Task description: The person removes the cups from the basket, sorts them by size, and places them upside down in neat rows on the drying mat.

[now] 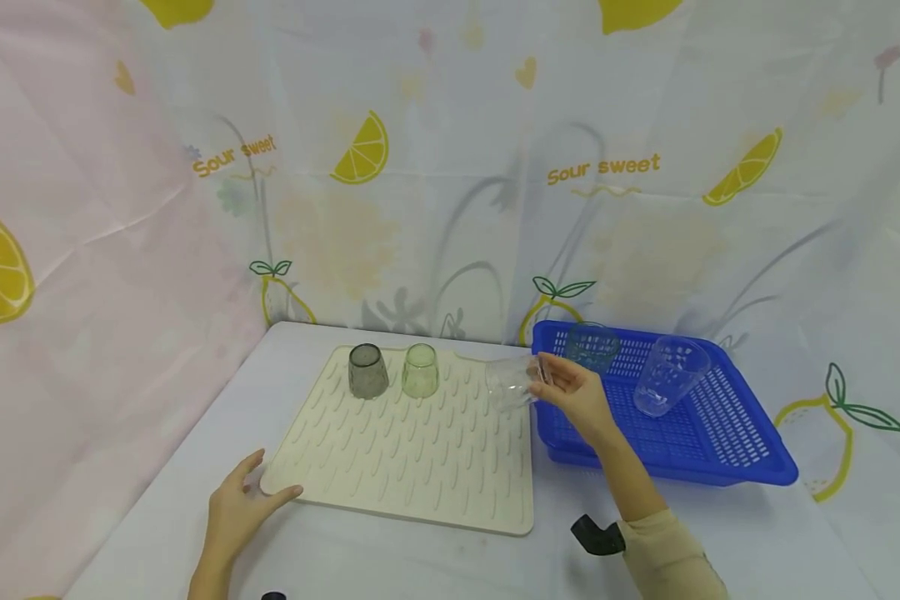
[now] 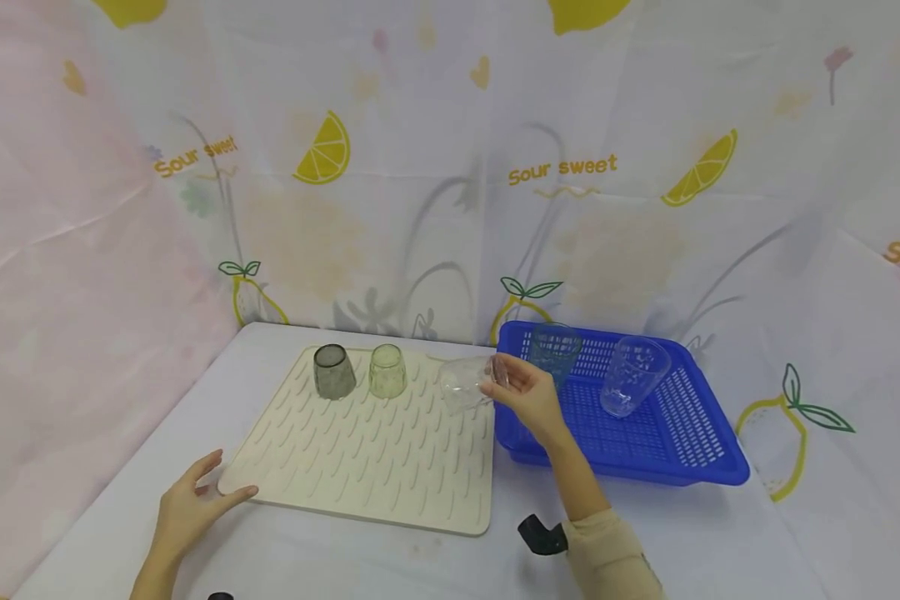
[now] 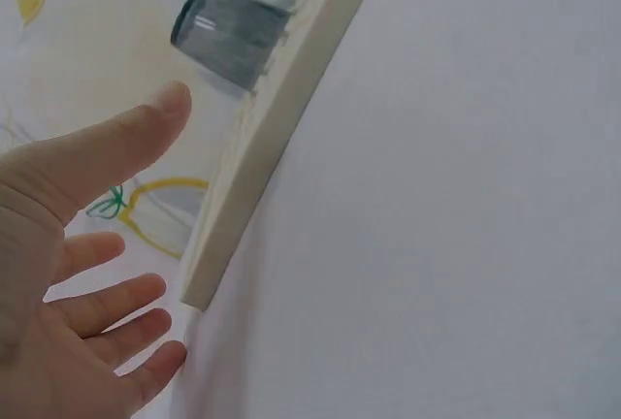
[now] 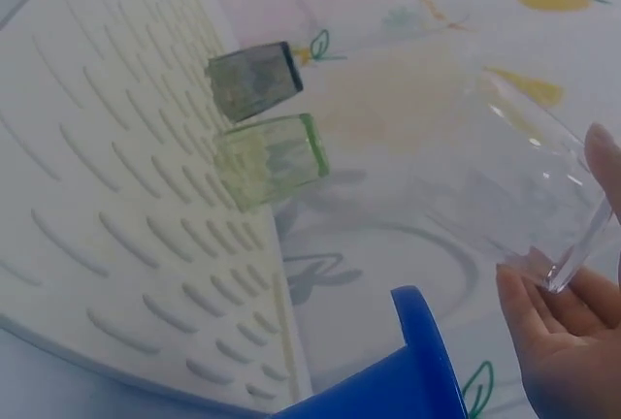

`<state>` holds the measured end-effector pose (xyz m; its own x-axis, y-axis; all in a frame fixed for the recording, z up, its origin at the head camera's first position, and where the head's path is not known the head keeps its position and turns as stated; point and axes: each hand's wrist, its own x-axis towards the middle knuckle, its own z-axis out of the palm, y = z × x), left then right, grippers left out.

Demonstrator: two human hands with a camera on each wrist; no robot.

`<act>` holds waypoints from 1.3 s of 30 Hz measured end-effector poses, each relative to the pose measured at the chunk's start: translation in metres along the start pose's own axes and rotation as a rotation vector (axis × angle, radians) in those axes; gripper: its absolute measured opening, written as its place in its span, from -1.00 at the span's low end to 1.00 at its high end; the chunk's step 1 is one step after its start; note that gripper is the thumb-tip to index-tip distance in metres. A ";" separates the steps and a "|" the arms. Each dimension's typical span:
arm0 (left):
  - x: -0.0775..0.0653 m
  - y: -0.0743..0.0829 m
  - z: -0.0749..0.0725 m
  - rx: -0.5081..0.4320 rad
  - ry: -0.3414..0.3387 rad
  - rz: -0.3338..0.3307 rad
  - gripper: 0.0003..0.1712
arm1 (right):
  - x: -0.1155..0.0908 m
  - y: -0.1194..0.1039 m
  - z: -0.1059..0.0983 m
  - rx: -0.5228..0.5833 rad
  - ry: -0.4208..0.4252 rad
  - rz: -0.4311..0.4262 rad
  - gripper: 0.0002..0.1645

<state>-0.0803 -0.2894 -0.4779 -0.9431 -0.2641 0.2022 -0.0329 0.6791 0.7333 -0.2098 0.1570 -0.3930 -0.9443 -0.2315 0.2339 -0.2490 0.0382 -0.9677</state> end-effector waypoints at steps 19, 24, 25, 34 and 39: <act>0.014 -0.018 0.008 0.058 -0.216 -0.078 0.21 | 0.046 -0.010 -0.005 -0.159 0.002 0.094 -0.21; 0.015 -0.020 0.007 0.055 -0.239 -0.075 0.24 | 0.058 -0.009 0.000 -0.158 -0.016 0.069 -0.19; 0.015 -0.020 0.006 0.054 -0.241 -0.074 0.23 | 0.061 -0.008 0.002 -0.157 -0.020 0.065 -0.19; 0.013 -0.022 0.007 0.041 -0.226 -0.054 0.22 | 0.077 0.001 0.014 -0.205 -0.029 0.077 -0.21; 0.013 -0.022 0.007 0.039 -0.220 -0.052 0.22 | 0.082 0.008 0.019 -0.217 -0.051 0.074 -0.22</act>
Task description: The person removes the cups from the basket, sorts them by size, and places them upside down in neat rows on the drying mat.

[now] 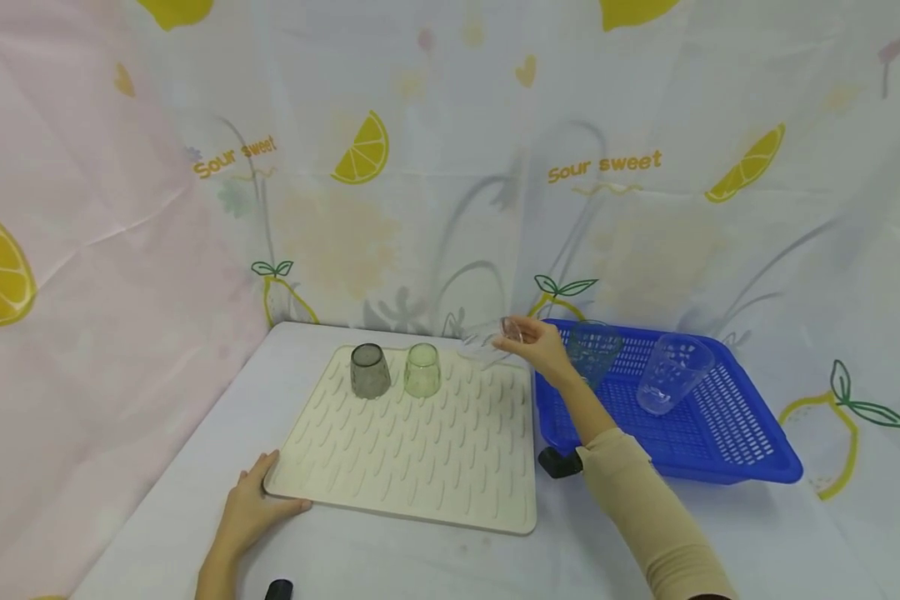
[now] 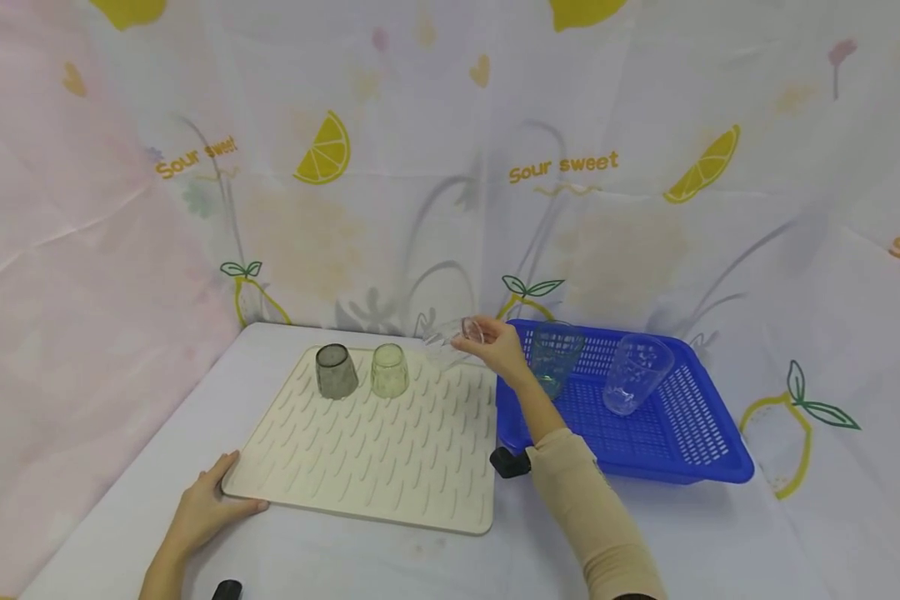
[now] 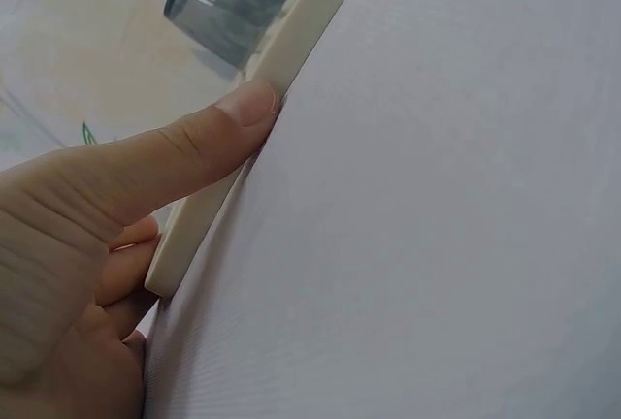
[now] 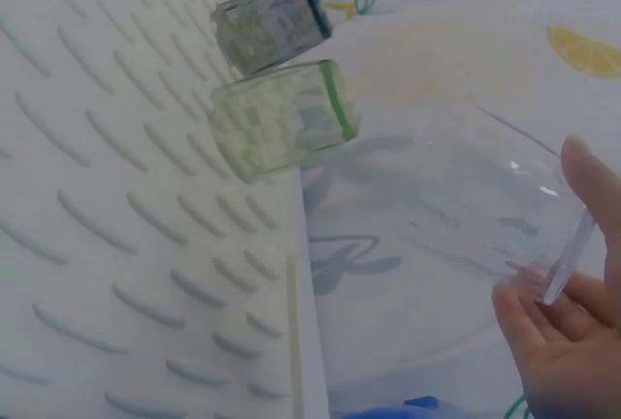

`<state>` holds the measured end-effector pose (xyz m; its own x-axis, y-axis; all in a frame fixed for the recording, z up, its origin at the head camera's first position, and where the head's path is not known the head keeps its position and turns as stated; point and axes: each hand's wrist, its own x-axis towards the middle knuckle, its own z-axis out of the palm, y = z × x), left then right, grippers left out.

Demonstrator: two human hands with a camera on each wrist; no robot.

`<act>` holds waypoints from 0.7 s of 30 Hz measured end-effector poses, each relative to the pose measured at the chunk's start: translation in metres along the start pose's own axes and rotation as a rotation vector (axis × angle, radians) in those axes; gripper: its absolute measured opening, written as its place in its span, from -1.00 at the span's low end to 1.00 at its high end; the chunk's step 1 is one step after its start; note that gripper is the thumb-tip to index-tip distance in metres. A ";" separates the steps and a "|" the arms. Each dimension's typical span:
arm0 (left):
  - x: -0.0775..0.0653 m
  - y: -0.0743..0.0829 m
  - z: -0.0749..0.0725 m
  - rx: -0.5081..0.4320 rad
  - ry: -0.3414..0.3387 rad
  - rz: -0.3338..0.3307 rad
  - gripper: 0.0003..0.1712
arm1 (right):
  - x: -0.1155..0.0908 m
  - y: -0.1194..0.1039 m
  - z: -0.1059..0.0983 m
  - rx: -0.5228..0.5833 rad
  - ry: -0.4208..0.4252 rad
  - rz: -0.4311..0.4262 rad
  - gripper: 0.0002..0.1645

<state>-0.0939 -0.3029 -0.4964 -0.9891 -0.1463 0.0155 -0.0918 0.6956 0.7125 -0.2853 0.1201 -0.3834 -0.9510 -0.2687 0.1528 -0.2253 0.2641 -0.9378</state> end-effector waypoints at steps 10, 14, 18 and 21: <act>-0.001 0.002 -0.001 0.003 -0.033 -0.059 0.25 | 0.008 0.015 0.015 -0.161 -0.033 -0.013 -0.23; -0.002 0.001 -0.001 0.006 -0.026 -0.066 0.26 | 0.012 0.019 0.023 -0.227 -0.047 -0.011 -0.20; -0.001 0.001 -0.001 0.002 -0.016 -0.048 0.25 | 0.017 0.022 0.030 -0.299 -0.049 -0.027 -0.18; -0.001 0.003 -0.001 -0.003 -0.021 -0.050 0.24 | 0.019 0.023 0.034 -0.342 -0.061 -0.034 -0.15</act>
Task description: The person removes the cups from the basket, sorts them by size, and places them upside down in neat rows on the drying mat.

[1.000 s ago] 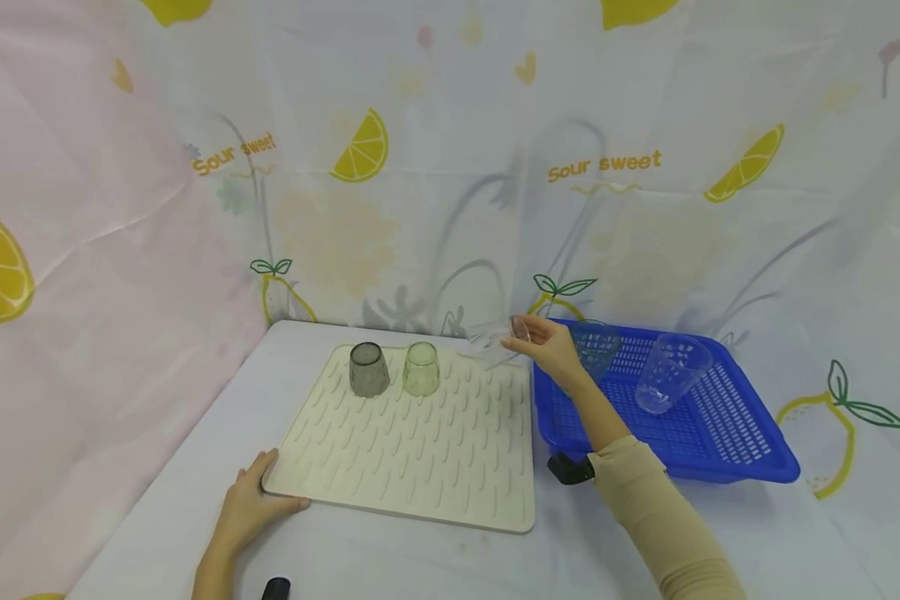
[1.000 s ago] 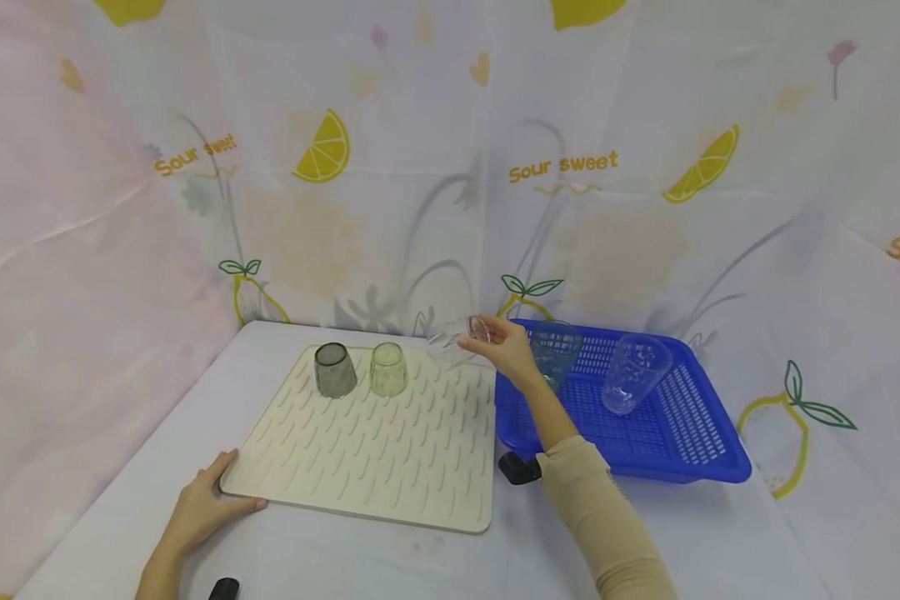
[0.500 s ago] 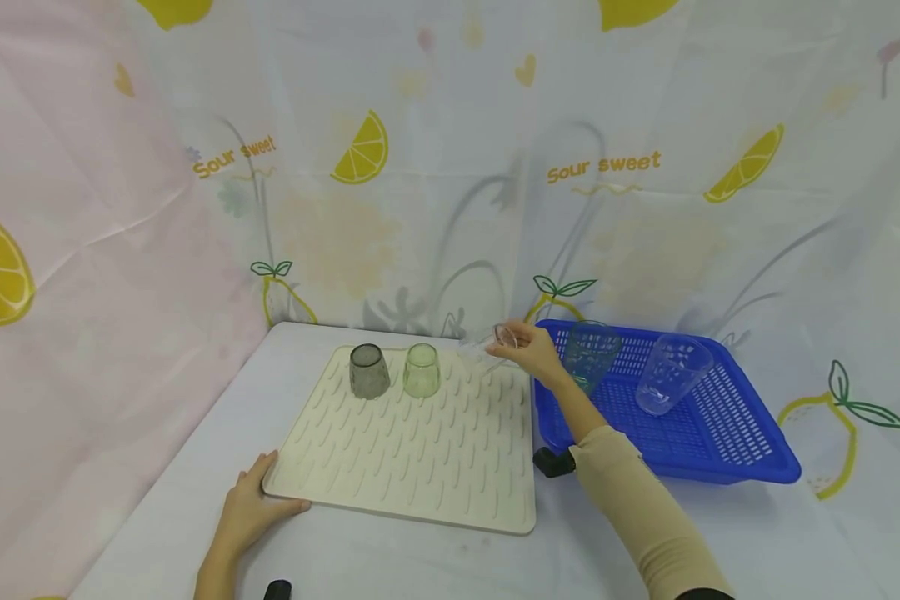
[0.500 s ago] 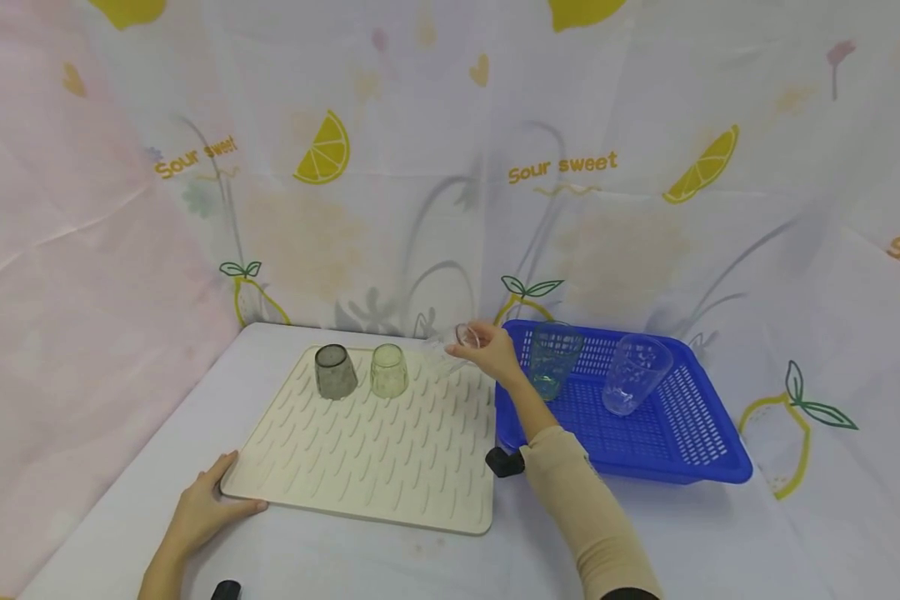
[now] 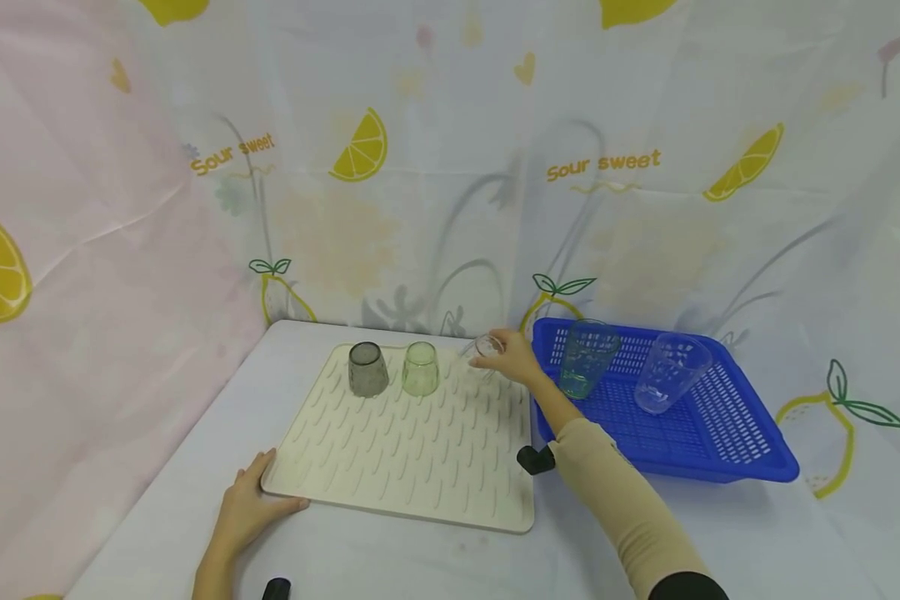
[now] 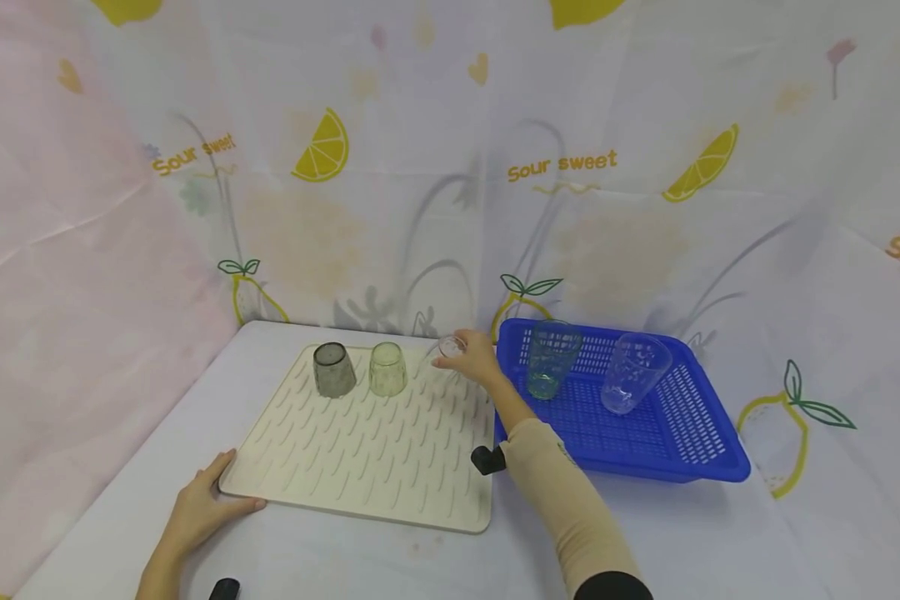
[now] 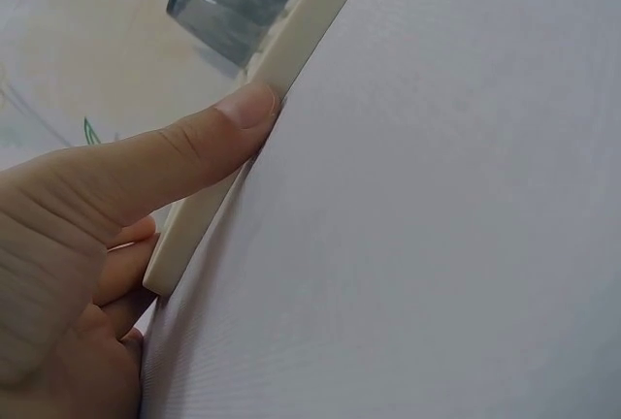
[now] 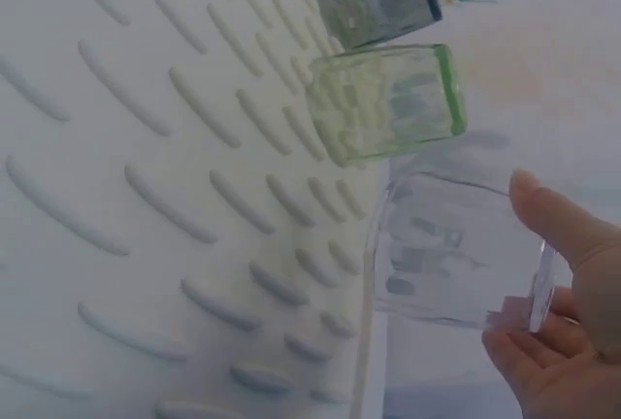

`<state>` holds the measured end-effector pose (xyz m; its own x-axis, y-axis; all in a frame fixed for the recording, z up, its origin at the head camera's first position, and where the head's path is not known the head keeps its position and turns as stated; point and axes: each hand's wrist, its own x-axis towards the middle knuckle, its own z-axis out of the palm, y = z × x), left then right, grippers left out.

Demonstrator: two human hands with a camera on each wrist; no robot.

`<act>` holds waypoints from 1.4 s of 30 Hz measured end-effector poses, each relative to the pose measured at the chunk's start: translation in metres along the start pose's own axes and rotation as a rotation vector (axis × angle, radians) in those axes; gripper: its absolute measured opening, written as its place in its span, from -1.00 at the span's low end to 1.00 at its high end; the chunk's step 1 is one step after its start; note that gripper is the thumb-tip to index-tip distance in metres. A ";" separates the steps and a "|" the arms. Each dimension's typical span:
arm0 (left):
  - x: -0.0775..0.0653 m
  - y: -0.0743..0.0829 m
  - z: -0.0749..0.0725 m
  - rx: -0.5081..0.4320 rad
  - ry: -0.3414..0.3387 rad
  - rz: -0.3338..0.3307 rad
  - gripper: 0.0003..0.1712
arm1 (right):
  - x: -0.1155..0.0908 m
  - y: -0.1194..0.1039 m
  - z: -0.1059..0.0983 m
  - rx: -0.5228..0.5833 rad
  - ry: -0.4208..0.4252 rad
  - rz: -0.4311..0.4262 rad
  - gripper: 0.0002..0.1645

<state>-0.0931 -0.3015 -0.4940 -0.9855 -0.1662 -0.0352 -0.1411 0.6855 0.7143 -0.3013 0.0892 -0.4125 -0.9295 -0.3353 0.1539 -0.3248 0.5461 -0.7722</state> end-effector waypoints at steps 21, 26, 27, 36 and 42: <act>-0.001 0.001 -0.001 0.002 -0.013 -0.016 0.25 | 0.003 0.001 0.020 -0.245 -0.080 0.037 -0.13; -0.001 0.001 0.000 -0.006 -0.015 -0.021 0.24 | 0.003 0.000 0.021 -0.273 -0.062 0.031 -0.14; -0.001 0.001 0.000 -0.009 -0.015 -0.017 0.24 | 0.003 0.000 0.022 -0.274 -0.058 0.030 -0.14; -0.001 -0.001 0.001 -0.018 0.019 0.032 0.20 | 0.004 0.001 0.023 -0.260 -0.039 0.033 -0.18; -0.001 0.000 0.001 -0.027 0.019 0.045 0.20 | 0.002 -0.003 0.021 -0.248 -0.022 0.050 -0.18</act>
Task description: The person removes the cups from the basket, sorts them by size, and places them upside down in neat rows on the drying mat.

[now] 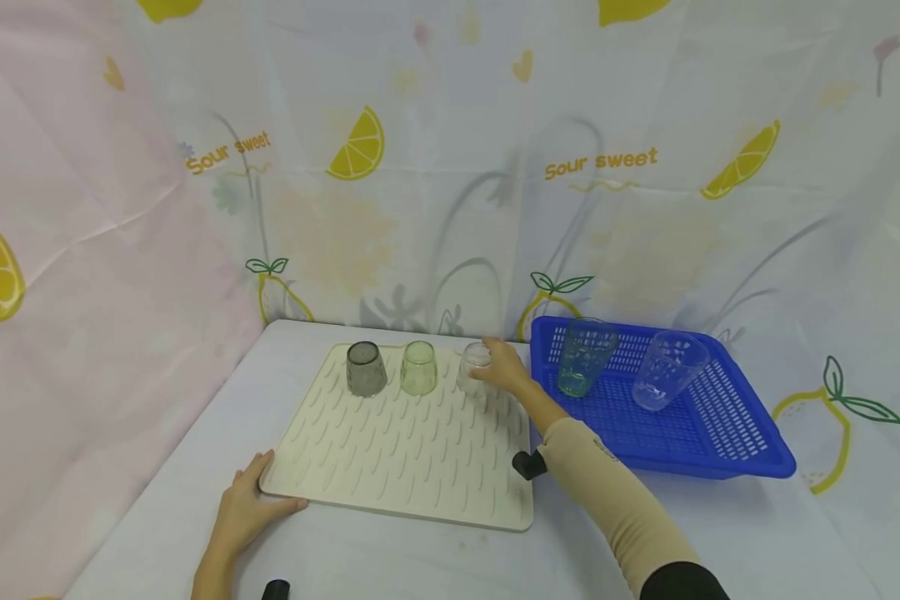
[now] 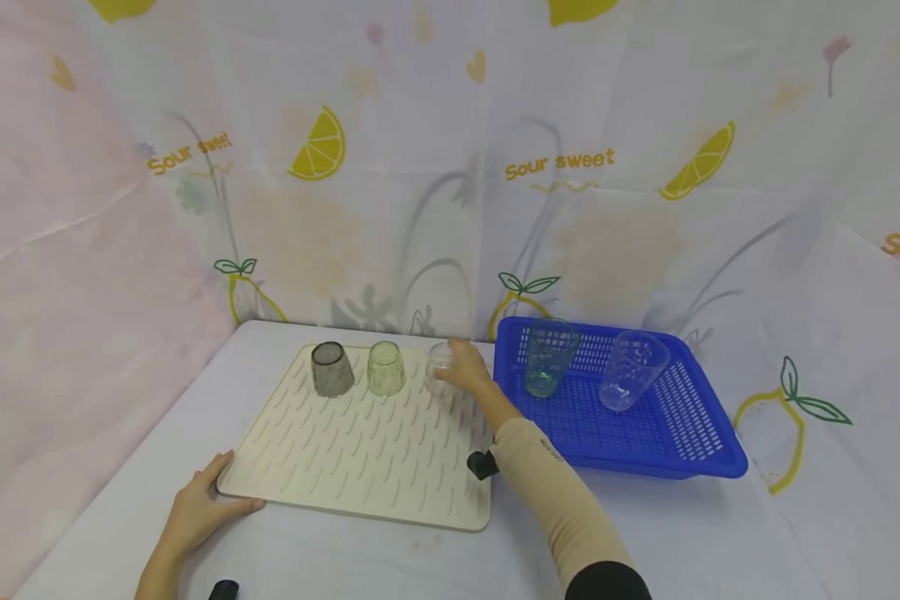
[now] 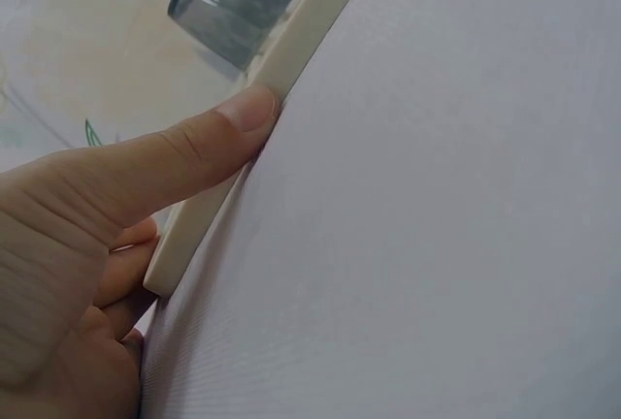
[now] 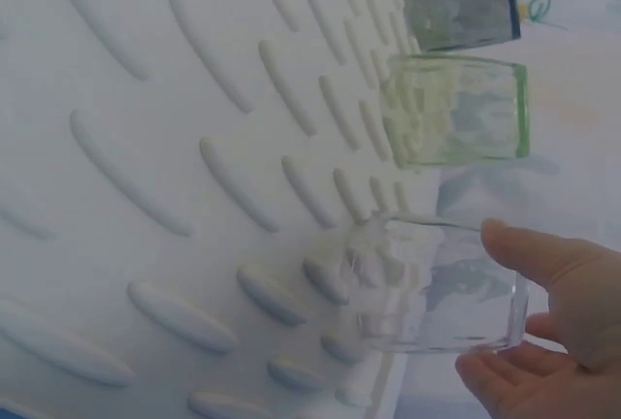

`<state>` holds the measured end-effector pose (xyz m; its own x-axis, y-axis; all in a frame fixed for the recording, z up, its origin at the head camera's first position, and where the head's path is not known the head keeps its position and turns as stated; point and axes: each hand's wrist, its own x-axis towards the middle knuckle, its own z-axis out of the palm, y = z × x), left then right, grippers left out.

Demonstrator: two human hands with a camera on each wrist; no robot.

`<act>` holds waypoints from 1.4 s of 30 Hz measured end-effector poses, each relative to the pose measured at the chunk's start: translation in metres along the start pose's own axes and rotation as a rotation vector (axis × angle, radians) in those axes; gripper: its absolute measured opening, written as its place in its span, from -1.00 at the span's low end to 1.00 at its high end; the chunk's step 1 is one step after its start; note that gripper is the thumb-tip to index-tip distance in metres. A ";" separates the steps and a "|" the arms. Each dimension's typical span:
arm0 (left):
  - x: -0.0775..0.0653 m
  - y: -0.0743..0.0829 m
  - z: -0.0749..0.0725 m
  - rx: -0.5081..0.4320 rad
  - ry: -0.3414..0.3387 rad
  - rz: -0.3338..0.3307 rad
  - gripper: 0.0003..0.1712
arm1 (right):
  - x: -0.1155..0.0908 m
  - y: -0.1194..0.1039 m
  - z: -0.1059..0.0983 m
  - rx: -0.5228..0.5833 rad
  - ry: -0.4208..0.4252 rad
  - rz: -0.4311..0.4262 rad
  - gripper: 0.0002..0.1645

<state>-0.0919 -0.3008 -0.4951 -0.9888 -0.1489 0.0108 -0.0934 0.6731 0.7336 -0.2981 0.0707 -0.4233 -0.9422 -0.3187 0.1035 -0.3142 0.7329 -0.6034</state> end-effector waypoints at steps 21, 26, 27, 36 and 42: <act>0.000 0.001 0.003 0.016 0.023 0.013 0.18 | -0.049 -0.003 -0.042 0.291 0.301 -0.070 -0.33; -0.001 0.001 0.001 0.017 0.017 0.000 0.18 | -0.064 0.007 -0.052 0.335 0.416 -0.129 -0.36; -0.001 0.002 0.001 0.018 0.019 0.001 0.18 | -0.066 0.009 -0.054 0.343 0.427 -0.133 -0.36; 0.000 0.002 0.001 0.023 0.009 -0.018 0.21 | -0.096 0.018 -0.072 0.389 0.408 -0.056 -0.33; 0.000 0.002 0.000 0.025 -0.012 -0.041 0.22 | -0.119 0.008 -0.091 0.375 0.407 -0.030 -0.35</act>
<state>-0.0921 -0.2995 -0.4933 -0.9854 -0.1683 -0.0276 -0.1369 0.6844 0.7161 -0.1990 0.1687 -0.3685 -0.9257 -0.0235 0.3776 -0.3490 0.4389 -0.8280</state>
